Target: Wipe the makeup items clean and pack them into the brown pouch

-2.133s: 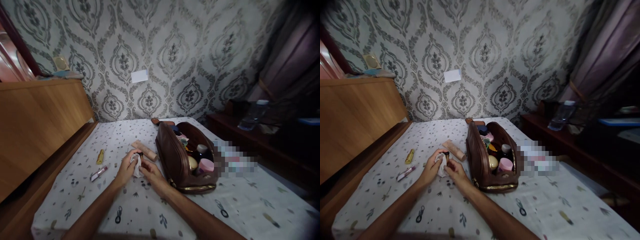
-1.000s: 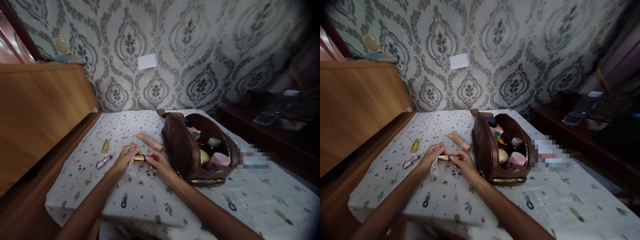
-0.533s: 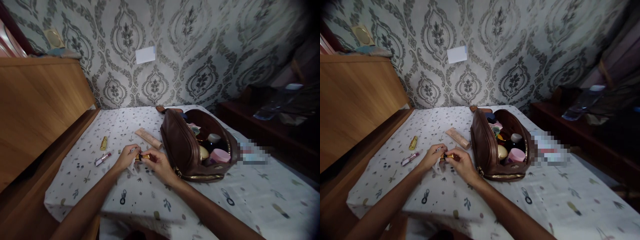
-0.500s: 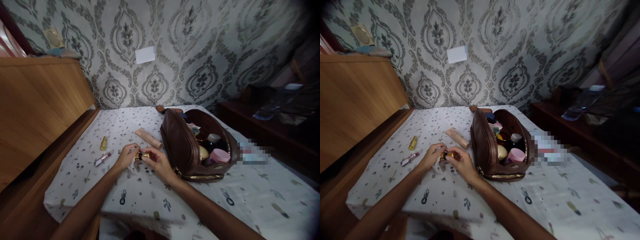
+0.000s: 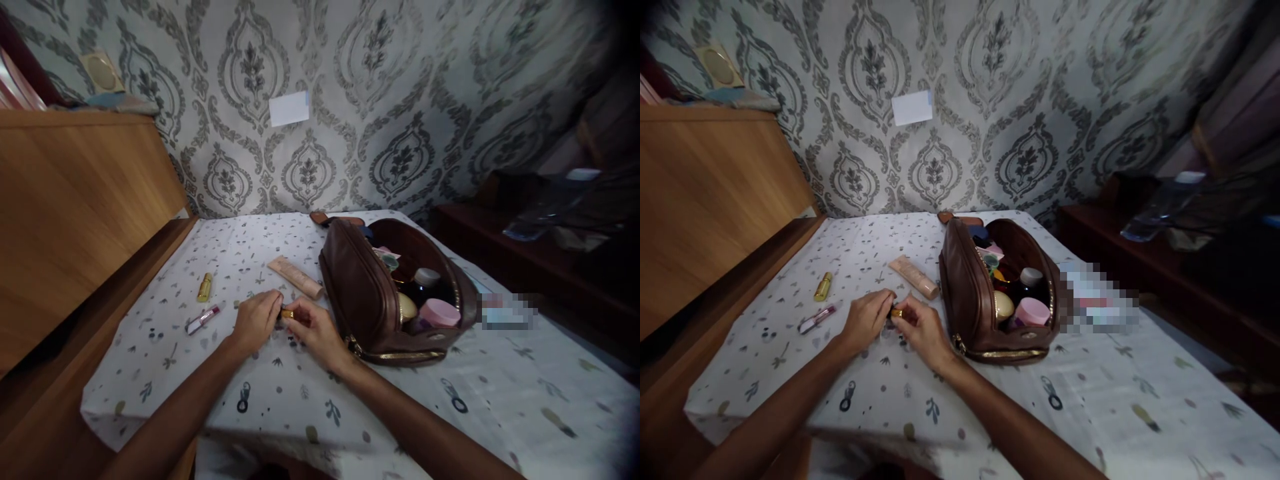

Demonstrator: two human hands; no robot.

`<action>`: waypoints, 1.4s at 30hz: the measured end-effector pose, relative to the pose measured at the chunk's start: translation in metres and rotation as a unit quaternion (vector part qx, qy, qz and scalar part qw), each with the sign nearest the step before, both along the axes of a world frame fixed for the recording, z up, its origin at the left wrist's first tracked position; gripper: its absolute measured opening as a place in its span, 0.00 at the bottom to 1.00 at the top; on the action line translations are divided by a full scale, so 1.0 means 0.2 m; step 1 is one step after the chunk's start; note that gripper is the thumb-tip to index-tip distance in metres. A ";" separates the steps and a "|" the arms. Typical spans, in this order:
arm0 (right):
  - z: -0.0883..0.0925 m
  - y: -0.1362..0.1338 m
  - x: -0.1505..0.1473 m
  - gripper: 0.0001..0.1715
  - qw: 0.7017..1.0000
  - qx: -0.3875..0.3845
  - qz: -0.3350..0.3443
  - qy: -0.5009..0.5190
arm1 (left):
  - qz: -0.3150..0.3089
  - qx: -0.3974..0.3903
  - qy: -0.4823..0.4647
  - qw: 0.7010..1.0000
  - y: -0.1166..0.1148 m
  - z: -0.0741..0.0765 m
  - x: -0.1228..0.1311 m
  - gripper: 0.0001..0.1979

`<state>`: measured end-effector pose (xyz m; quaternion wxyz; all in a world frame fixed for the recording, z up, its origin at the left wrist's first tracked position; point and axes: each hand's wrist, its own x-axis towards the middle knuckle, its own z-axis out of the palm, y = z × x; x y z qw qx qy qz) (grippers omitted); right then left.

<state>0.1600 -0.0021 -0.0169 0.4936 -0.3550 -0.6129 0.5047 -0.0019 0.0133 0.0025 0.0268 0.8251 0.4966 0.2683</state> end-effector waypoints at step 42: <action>0.03 -0.01 -0.03 0.35 0.958 -0.205 0.084 0.181 | -0.038 -0.252 -0.390 0.885 -0.02 0.06 0.04 0.28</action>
